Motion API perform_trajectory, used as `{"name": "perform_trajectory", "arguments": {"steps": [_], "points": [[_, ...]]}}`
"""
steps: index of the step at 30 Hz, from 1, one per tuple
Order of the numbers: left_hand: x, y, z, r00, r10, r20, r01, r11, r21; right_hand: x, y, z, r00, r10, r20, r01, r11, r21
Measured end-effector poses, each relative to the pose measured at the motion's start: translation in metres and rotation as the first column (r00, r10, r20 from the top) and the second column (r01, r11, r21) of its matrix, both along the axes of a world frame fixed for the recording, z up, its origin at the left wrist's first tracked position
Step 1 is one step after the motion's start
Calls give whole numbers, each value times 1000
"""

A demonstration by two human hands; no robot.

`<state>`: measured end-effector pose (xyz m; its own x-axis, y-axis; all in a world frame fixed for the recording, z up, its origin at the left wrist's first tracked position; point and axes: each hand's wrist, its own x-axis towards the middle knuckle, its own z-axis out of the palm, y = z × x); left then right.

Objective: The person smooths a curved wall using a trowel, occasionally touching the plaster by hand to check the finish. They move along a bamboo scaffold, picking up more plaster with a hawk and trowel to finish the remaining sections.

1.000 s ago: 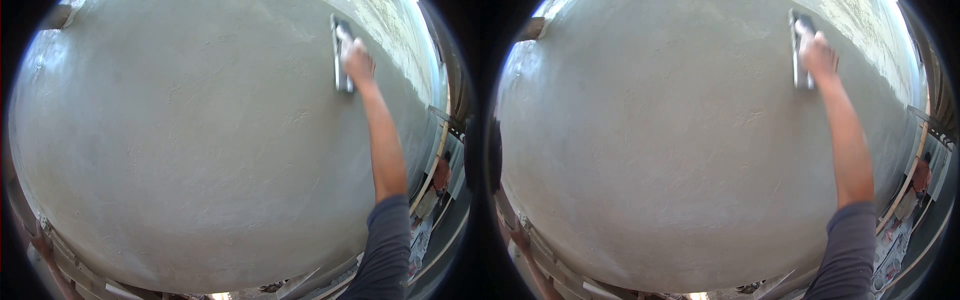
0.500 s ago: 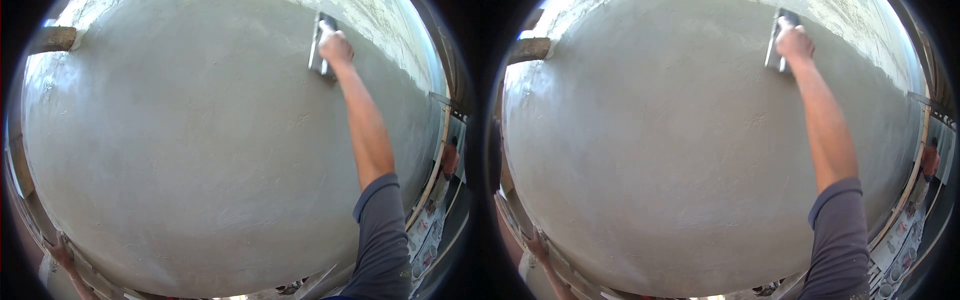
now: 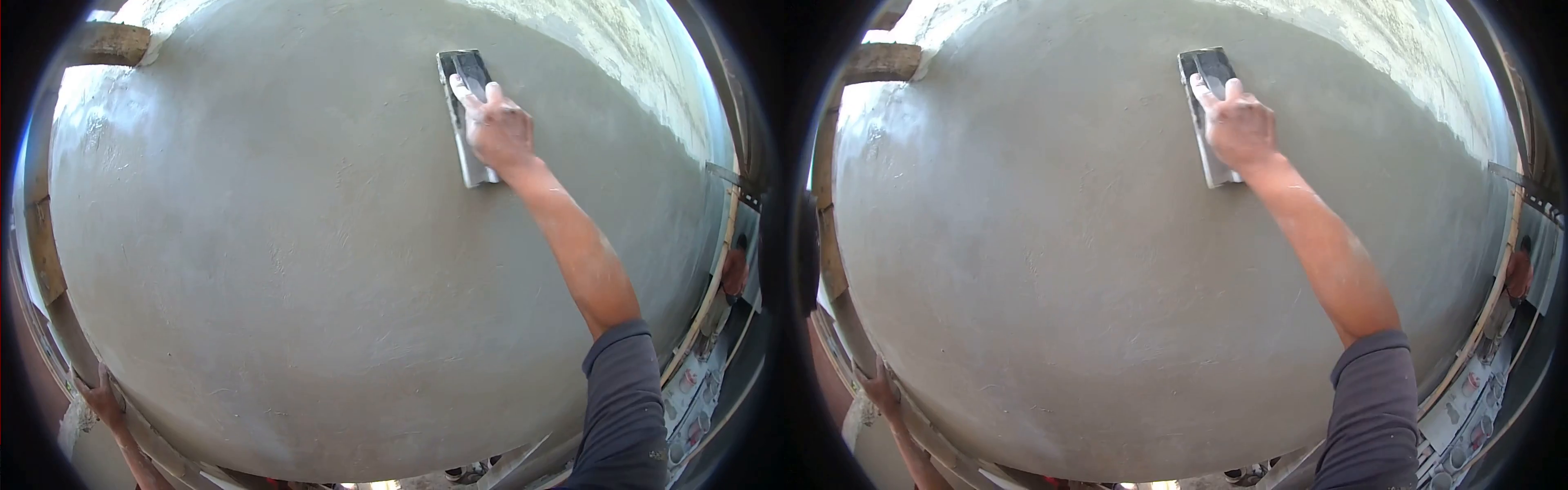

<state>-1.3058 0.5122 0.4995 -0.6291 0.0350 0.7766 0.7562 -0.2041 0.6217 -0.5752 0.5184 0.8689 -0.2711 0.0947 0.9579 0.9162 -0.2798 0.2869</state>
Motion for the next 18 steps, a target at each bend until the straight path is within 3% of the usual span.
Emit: {"name": "perform_trajectory", "arguments": {"steps": [2, 5, 9, 10, 12, 15, 18], "points": [[-2, 3, -3, 1000, 8, 0, -8, 1000, 9, 17, 0, 19, 998, 3, 61, -3, 1000, 8], [3, 0, 0, 999, 36, -4, -36, 999, -4, 38, -1, 104, 973, -12, -232, 40, 992, 117], [16, -6, 3, 998, 49, 47, -47, 998, -35, 19, 4, 55, 985, -47, -167, 60, 996, 73], [16, -5, 4, 997, 54, 61, -51, 998, -42, 8, -11, 36, 972, -91, -215, 81, 995, -56], [11, -3, 1, 995, 88, 56, -85, 995, -54, 23, -19, 48, 980, -120, -161, 111, 992, -63], [1, 1, -5, 996, 87, 33, -85, 995, -58, 47, -2, 101, 969, -57, -241, 87, 989, 118], [-4, 5, -9, 994, 106, 17, -105, 994, -42, 33, -2, 63, 985, -99, -139, 112, 990, 90]]}}
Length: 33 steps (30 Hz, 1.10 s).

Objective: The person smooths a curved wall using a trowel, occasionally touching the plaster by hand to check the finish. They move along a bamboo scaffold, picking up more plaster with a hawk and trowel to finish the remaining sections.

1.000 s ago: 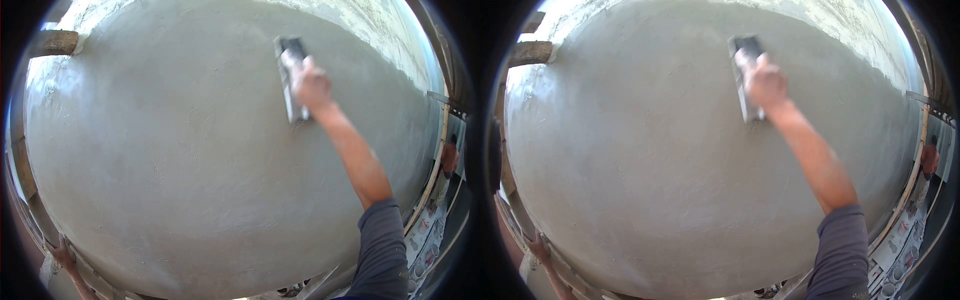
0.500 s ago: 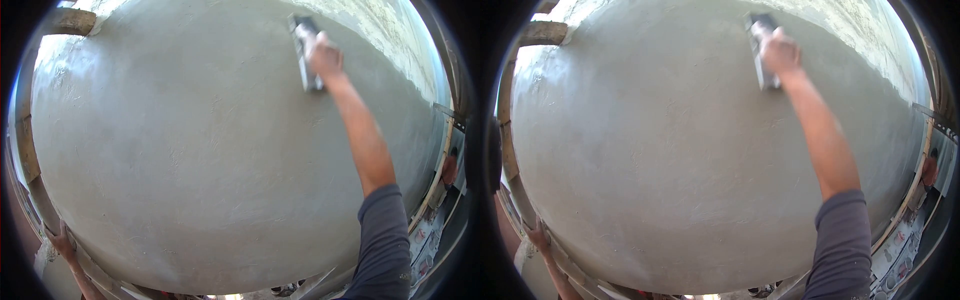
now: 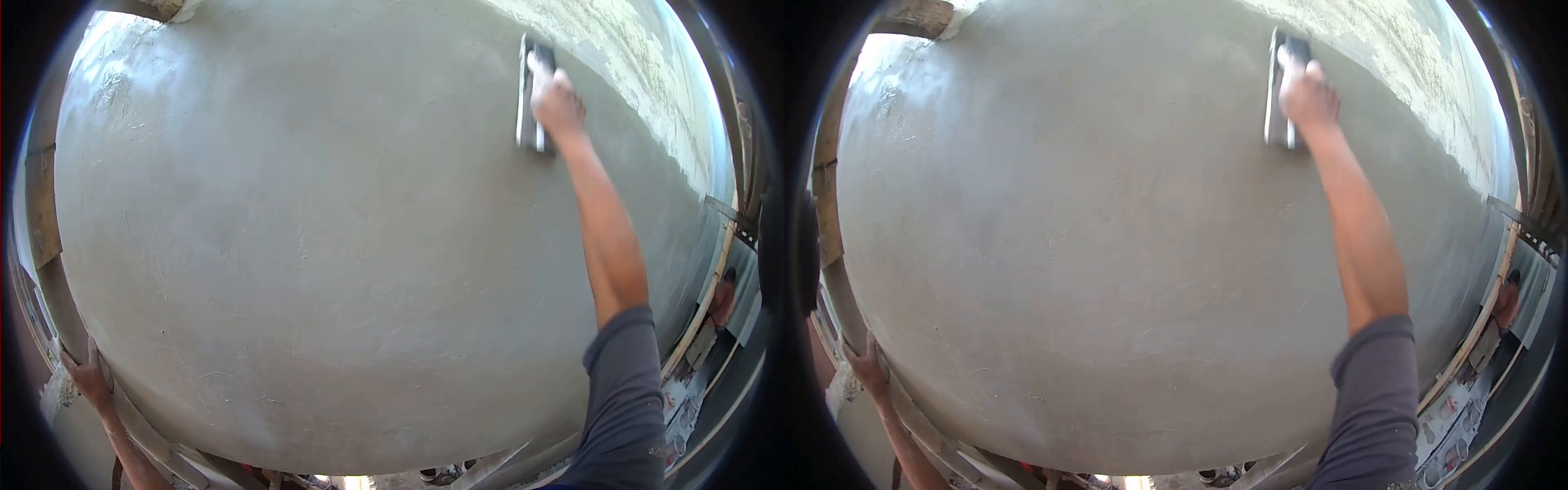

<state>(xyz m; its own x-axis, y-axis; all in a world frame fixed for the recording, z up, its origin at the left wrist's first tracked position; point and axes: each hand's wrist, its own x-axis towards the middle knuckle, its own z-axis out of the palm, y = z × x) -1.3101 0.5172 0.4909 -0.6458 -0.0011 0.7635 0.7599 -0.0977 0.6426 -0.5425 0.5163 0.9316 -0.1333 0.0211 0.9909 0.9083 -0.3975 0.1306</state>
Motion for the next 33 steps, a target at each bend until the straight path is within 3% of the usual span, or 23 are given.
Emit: {"name": "perform_trajectory", "arguments": {"steps": [1, 2, 6, 9, 11, 14, 15, 17, 18, 19, 20, 21, 23, 25, 27, 29, 31, 33], "points": [[-2, 1, -2, 1000, 13, -5, -13, 1000, 2, -5, -13, -33, 999, 32, 12, -31, 996, -89], [-3, 1, -3, 999, 38, 6, -37, 999, -22, 5, -15, -31, 999, 16, -41, -19, 996, -82], [2, 0, -3, 997, 79, -9, -79, 996, -28, 38, -13, 28, 974, 48, -223, -47, 999, 10], [1, -1, 4, 998, 38, 48, -37, 999, -30, -36, 20, 37, 975, 65, -213, -77, 996, -48], [0, 2, 0, 998, 22, 59, -20, 999, -28, -86, 9, -26, 985, 147, 85, -138, 985, -103], [-3, 5, -1, 1000, 31, 0, -31, 1000, 1, -54, -3, -52, 964, 118, 239, -66, 974, -217], [5, 0, 4, 1000, 25, 9, -25, 1000, -9, -45, -3, -30, 995, 71, 72, -59, 986, -157], [10, -6, 7, 999, 26, 25, -26, 999, -25, -33, 0, 29, 988, 149, -47, -150, 989, 1], [11, -6, 7, 999, 28, 30, -27, 999, -27, -43, 6, 51, 980, 133, -147, -146, 986, -82], [12, -6, 8, 999, 22, 30, -21, 999, -35, -66, 12, 55, 965, 168, -200, -183, 982, -57], [8, -5, 7, 999, 32, 31, -30, 999, -42, -89, 17, 46, 981, 118, -156, -141, 979, -148], [1, -1, 3, 999, 40, 36, -38, 998, -44, -106, 32, 22, 983, 181, -33, -183, 981, -58], [-4, 6, -2, 999, 36, 32, -34, 999, -42, -125, 35, -46, 948, 133, 288, -109, 989, -101], [-10, 8, -7, 999, 34, 23, -33, 999, -23, -96, 18, -86, 880, 324, 347, -259, 940, -220], [1, 2, 1, 999, 49, 22, -49, 998, -31, -42, 10, -68, 951, 123, 283, -77, 982, -171], [21, -8, 12, 995, 64, 83, -59, 996, -64, -12, -2, -23, 1000, 3, 1, -3, 999, -37], [17, -8, 13, 997, 60, 57, -57, 997, -49, -48, 11, 1, 988, 149, -33, -150, 987, -49], [15, -4, 8, 997, 49, 66, -47, 998, -30, -107, 43, -15, 967, 249, 52, -244, 966, -87]]}}
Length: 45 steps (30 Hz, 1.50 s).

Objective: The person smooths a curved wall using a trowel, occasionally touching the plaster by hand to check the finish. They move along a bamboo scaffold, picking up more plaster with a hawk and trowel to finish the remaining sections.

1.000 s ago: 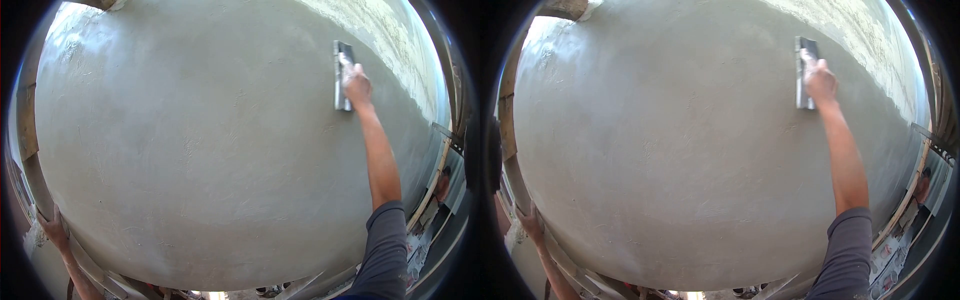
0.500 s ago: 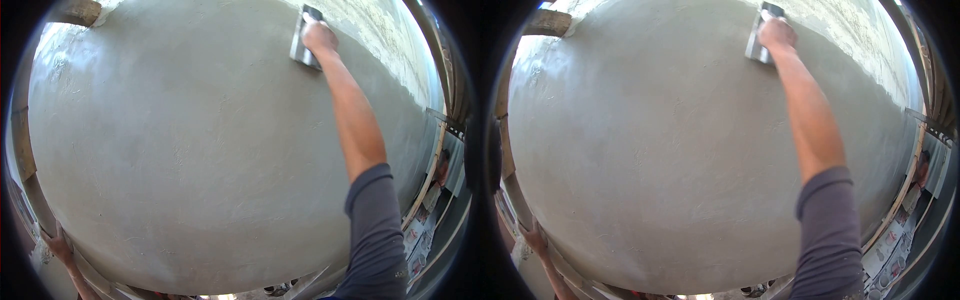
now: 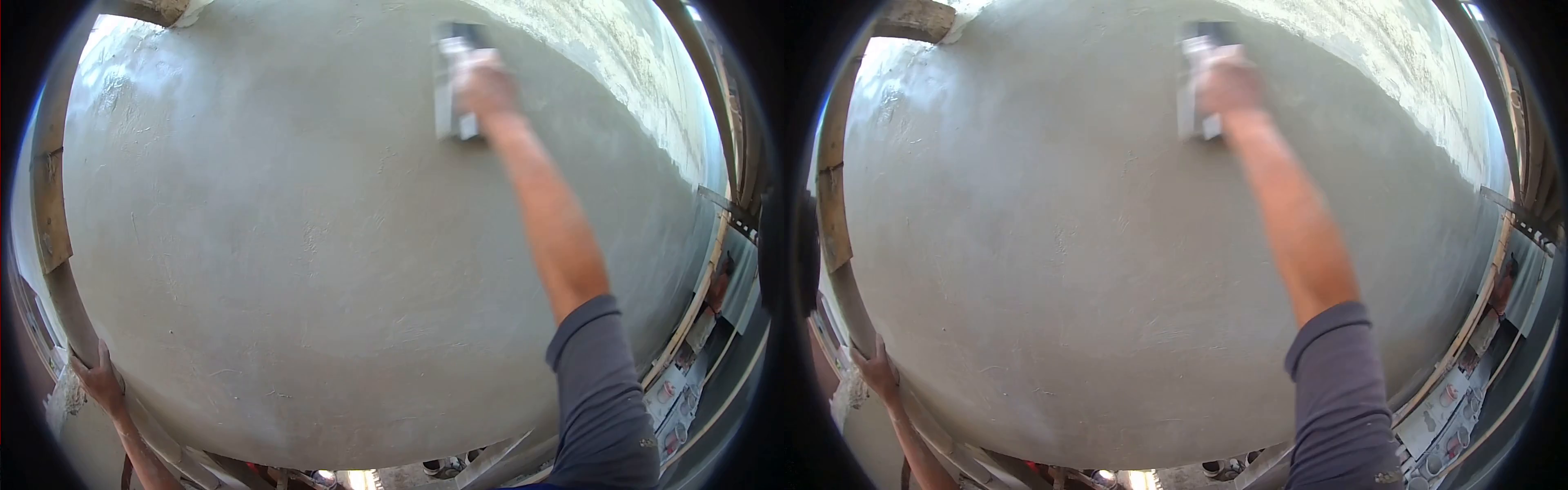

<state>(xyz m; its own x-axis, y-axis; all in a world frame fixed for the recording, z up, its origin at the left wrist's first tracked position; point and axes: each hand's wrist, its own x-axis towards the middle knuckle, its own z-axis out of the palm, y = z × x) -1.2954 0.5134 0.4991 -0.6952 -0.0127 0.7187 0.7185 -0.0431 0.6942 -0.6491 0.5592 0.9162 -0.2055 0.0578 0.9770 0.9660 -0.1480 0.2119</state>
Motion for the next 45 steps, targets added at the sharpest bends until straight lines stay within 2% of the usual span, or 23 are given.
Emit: {"name": "perform_trajectory", "arguments": {"steps": [1, 3, 5, 7, 8, 10, 11, 14, 17, 19, 21, 22, 24, 25, 26, 29, 30, 33, 36, 39, 41, 43, 45], "points": [[5, -1, 0, 1000, -8, -16, 8, 1000, 9, -33, 16, -31, 994, 31, 107, -29, 999, -14], [12, -9, 9, 997, -20, -71, 22, 999, 26, -63, -15, -94, 937, 116, 328, -90, 992, -93], [15, -12, 11, 996, -24, -88, 27, 999, 33, -10, -34, -99, 907, 7, 421, 22, 998, -65], [12, -10, 11, 998, -26, -58, 27, 1000, 10, 50, -48, -70, 985, -130, 114, 135, 990, -43], [12, -10, 11, 999, -25, -21, 25, 1000, -19, 66, -56, -41, 936, -301, -182, 280, 951, -131], [13, -13, 9, 999, -39, 13, 39, 998, -40, 87, -58, 1, 932, -164, -322, 169, 985, -13], [13, -14, 9, 998, -55, 17, 55, 998, -25, 78, -49, 3, 938, -127, -322, 139, 990, 16], [0, 2, 0, 998, -59, -28, 59, 998, -1, 36, -30, -80, 999, -44, -20, 44, 999, 16], [-11, 3, -4, 998, -24, -53, 23, 1000, -18, 119, -58, -109, 1000, 12, -25, -13, 999, -35], [-19, 5, -10, 999, 2, -51, -5, 998, -57, 168, -76, -63, 925, -282, -256, 270, 960, -79], [-29, 7, -17, 1000, -13, -26, 12, 999, -52, 209, -76, -8, 887, -120, -446, 129, 992, -12], [-34, 12, -18, 999, -28, -21, 27, 999, -45, 211, -66, 16, 886, -194, -421, 206, 978, -17], [-49, 18, -28, 996, -55, -63, 55, 998, -9, 165, -62, 11, 913, -233, -334, 250, 968, 9], [-51, 18, -27, 995, -62, -80, 63, 998, 12, 137, -70, -7, 945, -192, -265, 209, 977, 39], [-37, 8, -16, 993, -49, -108, 45, 998, -36, 162, -68, -13, 972, -185, -145, 183, 983, -31], [-44, 10, -22, 988, -61, -141, 60, 998, -14, 221, -79, 19, 960, -199, -194, 204, 979, 3], [-45, 12, -20, 992, 13, -123, -13, 1000, 4, 239, -70, 42, 970, -157, -184, 182, 975, 129], [-59, 14, -24, 954, 7, -300, 20, 996, 86, 222, -68, 85, 884, -157, -441, 223, 970, 101], [-83, 18, -39, 978, 0, -210, -9, 999, -43, 241, -75, 47, 963, -250, -100, 262, 955, 138], [-97, 24, -45, 957, 80, -278, -79, 997, 15, 316, -87, 73, 957, -209, -203, 227, 971, 70], [-103, 7, -35, 869, 209, -448, -261, 964, -57, 300, -88, 105, 828, -222, -515, 253, 967, -10], [-100, -9, -33, 747, 296, -596, -431, 897, -95, 282, -81, 111, 849, -330, -413, 285, 944, -169], [-76, -5, -34, 603, 348, -718, -579, 810, -94, 242, -89, 46, 963, -219, -156, 228, 973, 46]]}}
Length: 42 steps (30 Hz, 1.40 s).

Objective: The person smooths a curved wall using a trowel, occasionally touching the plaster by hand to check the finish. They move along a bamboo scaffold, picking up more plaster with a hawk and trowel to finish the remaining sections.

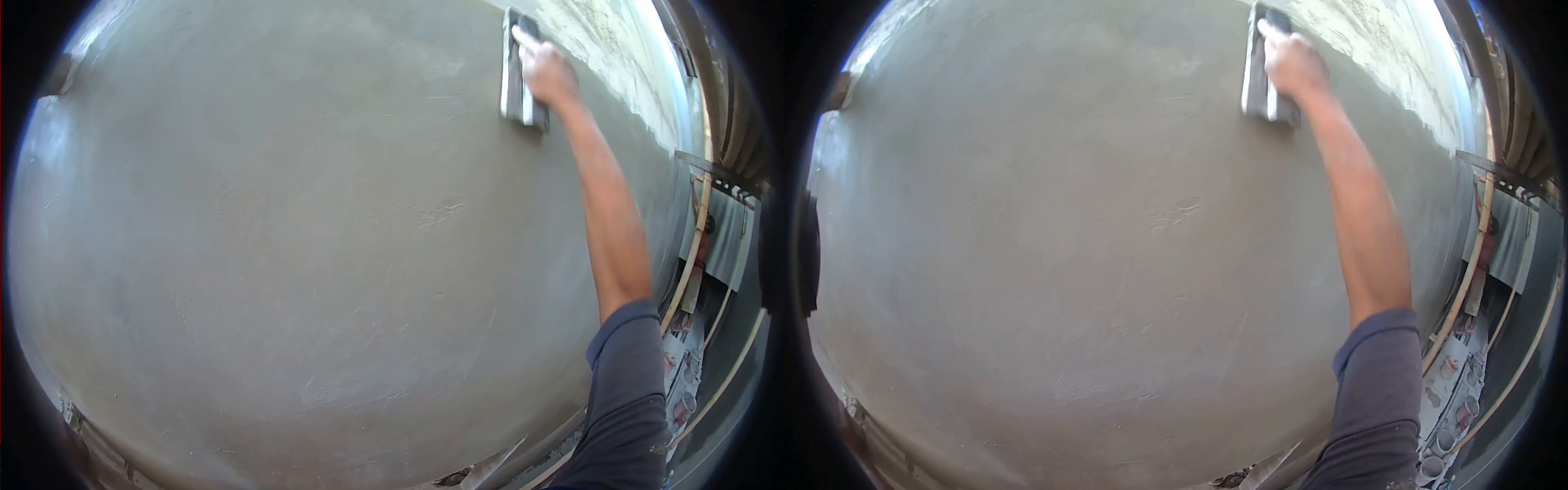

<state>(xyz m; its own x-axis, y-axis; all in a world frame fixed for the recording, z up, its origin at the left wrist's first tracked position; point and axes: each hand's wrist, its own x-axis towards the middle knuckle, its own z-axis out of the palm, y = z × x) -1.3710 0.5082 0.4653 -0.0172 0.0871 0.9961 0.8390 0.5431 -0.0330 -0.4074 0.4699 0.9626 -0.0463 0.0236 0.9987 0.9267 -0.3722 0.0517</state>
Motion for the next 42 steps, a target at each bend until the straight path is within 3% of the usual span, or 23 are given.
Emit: {"name": "perform_trajectory", "arguments": {"steps": [1, 4, 5, 7, 10, 12, 13, 16, 17, 19, 20, 21, 23, 25, 28, 31, 34, 37, 40, 42], "points": [[37, -1, 20, 890, -356, 286, 273, 917, 292, 20, -5, -21, 998, -12, 58, 14, 999, -32], [72, -11, 36, 809, -404, 426, 278, 903, 327, 108, -21, -24, 985, -46, -165, 49, 999, 14], [74, -11, 36, 807, -433, 402, 292, 884, 365, 140, -20, -7, 964, -46, -261, 51, 999, 9], [68, -11, 34, 812, -428, 396, 302, 890, 343, 185, -14, 42, 894, -39, -446, 50, 999, 12], [41, -1, 21, 852, -384, 356, 279, 909, 311, 93, -8, 14, 951, 46, -306, -26, 997, 69], [32, 1, 26, 871, -352, 344, 255, 921, 296, 92, -22, -38, 999, 53, 11, -53, 998, -39], [37, -1, 29, 867, -342, 361, 242, 925, 294, 95, -35, -60, 999, -30, -38, 26, 994, -106], [23, -7, 15, 915, -237, 328, 192, 968, 163, 200, -47, -45, 961, 79, -266, -72, 997, 38], [13, -4, 7, 935, -202, 291, 176, 978, 114, 216, -38, -25, 932, 14, -361, 2, 999, 46], [-6, 3, 1, 994, 101, 28, -100, 994, -47, 214, -33, -1, 879, -39, -475, 78, 995, 63], [-13, 6, 0, 961, 244, -129, -255, 964, -80, 199, -28, -4, 911, 83, -403, -30, 990, 136], [-19, 1, -4, 938, 292, -188, -308, 950, -57, 190, -26, -16, 965, 165, -202, -154, 986, 66], [-15, 7, -4, 971, 205, -125, -208, 978, -12, 153, -35, -75, 994, 106, -4, -106, 994, -24], [-10, 14, 5, 994, 105, -37, -104, 994, 38, 173, -52, -114, 998, 12, -68, -16, 998, -64], [8, 21, 6, 997, -9, 75, 1, 994, 106, 240, -53, -111, 963, -16, -268, 27, 999, 37], [9, 26, 8, 995, -34, 95, 23, 993, 119, 246, -31, -88, 965, 105, -242, -65, 984, 166], [6, 31, 5, 997, -12, 72, 4, 994, 107, 168, -36, -125, 988, 47, -149, -37, 997, 67], [4, 36, 4, 998, -11, 67, 4, 994, 106, 151, -54, -165, 973, 87, -212, -98, 994, -45], [8, 43, 8, 991, -61, 119, 44, 990, 136, 195, -39, -144, 945, -120, -305, 157, 982, 100], [7, 39, 11, 984, -83, 158, 57, 985, 160, 219, -32, -124, 936, 131, -328, -61, 974, 217]]}}
